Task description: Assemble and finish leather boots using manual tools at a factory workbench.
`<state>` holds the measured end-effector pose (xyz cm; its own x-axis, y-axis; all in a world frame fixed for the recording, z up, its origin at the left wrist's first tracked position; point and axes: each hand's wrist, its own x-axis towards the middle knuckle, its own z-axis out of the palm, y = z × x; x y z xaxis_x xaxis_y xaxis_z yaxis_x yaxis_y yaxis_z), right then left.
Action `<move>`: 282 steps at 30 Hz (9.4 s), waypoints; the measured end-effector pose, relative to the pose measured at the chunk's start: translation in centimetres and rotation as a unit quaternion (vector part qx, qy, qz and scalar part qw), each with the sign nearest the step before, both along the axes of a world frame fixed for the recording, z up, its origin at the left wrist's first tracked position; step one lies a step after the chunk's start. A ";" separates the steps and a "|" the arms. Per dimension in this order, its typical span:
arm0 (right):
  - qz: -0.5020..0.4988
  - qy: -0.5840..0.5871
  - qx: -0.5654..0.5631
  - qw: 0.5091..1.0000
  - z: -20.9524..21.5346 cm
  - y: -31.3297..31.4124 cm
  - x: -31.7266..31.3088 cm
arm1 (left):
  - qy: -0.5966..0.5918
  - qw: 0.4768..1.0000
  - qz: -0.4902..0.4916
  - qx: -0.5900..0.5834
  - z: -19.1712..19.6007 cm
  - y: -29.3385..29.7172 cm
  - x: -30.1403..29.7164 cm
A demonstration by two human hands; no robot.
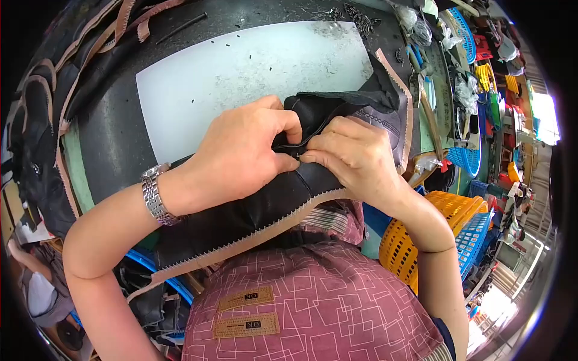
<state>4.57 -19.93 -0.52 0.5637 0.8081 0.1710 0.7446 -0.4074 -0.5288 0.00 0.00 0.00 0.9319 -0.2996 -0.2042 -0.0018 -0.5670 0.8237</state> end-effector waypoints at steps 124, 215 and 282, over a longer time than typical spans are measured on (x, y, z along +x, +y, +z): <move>0.257 -0.107 -0.051 0.959 5.2 -1.5 2.6 | -0.400 0.886 -0.031 0.232 -2.5 2.1 -6.6; 0.027 0.164 -0.210 0.963 7.4 8.4 5.2 | -0.452 0.877 -0.091 0.134 -3.8 4.7 -5.9; -0.429 -0.149 0.135 0.880 -3.5 -19.5 7.0 | -0.348 0.850 0.164 0.361 -2.1 24.3 12.5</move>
